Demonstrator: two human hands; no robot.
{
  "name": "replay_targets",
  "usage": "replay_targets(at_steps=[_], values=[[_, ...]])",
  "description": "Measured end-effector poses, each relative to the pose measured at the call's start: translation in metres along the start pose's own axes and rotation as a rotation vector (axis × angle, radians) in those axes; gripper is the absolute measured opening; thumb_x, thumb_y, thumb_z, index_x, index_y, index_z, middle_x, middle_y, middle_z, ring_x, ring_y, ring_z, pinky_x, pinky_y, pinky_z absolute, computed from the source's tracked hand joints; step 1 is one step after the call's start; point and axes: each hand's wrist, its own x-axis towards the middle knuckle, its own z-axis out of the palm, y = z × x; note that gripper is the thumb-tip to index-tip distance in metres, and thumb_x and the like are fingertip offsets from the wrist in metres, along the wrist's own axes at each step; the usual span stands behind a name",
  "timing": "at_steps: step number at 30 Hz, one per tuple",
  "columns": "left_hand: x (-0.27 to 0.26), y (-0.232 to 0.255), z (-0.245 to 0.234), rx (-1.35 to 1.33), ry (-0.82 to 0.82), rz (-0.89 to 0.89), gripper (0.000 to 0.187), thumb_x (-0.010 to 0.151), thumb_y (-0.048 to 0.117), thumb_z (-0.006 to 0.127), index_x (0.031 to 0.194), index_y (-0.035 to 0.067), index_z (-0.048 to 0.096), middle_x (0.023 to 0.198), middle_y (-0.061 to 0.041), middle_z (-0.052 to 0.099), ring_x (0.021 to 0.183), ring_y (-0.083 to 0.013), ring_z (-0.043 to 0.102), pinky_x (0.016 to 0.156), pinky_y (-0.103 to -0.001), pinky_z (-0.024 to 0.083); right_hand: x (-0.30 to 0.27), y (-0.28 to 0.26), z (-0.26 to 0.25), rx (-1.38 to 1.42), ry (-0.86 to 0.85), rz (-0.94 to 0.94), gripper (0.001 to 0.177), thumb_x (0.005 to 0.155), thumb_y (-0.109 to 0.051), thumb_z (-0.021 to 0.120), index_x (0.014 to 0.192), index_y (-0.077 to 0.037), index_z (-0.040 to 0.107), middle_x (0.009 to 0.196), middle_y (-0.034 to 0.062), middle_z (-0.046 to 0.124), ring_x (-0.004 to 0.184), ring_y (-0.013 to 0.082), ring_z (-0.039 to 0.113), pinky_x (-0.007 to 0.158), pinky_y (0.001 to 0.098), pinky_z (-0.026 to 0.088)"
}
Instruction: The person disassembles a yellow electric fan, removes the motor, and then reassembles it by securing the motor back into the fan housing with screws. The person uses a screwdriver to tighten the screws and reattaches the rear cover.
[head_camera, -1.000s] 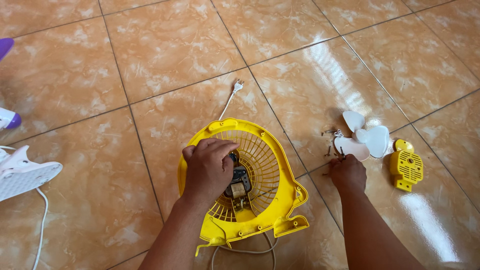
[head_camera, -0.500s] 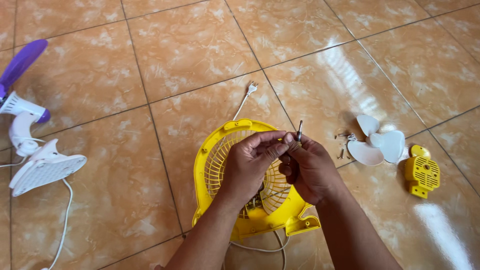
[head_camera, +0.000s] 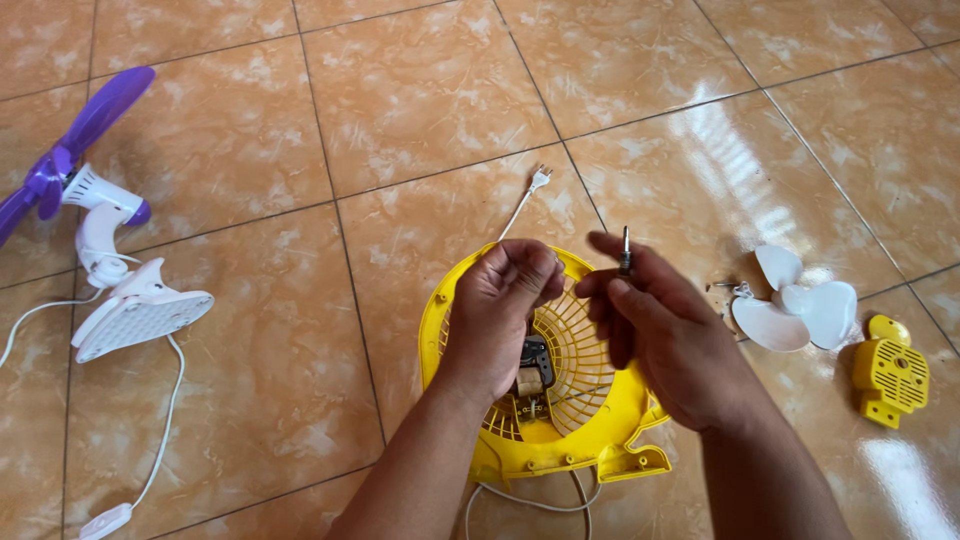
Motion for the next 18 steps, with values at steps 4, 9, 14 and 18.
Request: replay_targets(at_steps=[4, 9, 14, 18], values=[[0.005, 0.024, -0.006, -0.148, -0.014, -0.064, 0.016, 0.099, 0.021, 0.07, 0.105, 0.007, 0.066, 0.1, -0.005, 0.072, 0.094, -0.0145, 0.069, 0.092, -0.035, 0.06, -0.016, -0.025, 0.003, -0.698, 0.04, -0.16, 0.065, 0.091, -0.019, 0.064, 0.154, -0.02, 0.051, 0.086, -0.0013, 0.08, 0.056, 0.0084, 0.066, 0.051, 0.0259, 0.054], [0.002, 0.04, -0.007, -0.117, -0.088, -0.116, 0.016, 0.101, 0.022, 0.069, 0.105, 0.006, 0.067, 0.1, -0.006, 0.072, 0.094, -0.0147, 0.068, 0.085, -0.033, 0.056, -0.023, -0.031, 0.016, -0.882, 0.052, -0.288, 0.043, 0.096, -0.019, 0.072, 0.139, -0.019, 0.068, 0.082, 0.0063, 0.077, 0.062, 0.0167, 0.063, 0.056, 0.0301, 0.052], [0.002, 0.043, -0.009, -0.062, -0.113, -0.138, 0.016, 0.1, 0.021, 0.07, 0.106, 0.007, 0.067, 0.097, -0.003, 0.07, 0.094, -0.0137, 0.067, 0.084, -0.031, 0.056, -0.024, -0.028, 0.027, -0.758, 0.026, -0.456, 0.04, 0.094, -0.015, 0.068, 0.134, -0.013, 0.068, 0.094, 0.0083, 0.083, 0.081, 0.01, 0.079, 0.066, 0.026, 0.06], [0.002, 0.042, -0.011, -0.017, -0.15, -0.13, 0.016, 0.1, 0.021, 0.07, 0.105, 0.006, 0.068, 0.098, -0.001, 0.069, 0.095, -0.0118, 0.066, 0.087, -0.031, 0.057, -0.023, -0.029, 0.026, -0.776, 0.029, -0.39, 0.04, 0.093, -0.015, 0.067, 0.134, -0.015, 0.068, 0.093, 0.0088, 0.083, 0.08, 0.0117, 0.081, 0.066, 0.0268, 0.06]])
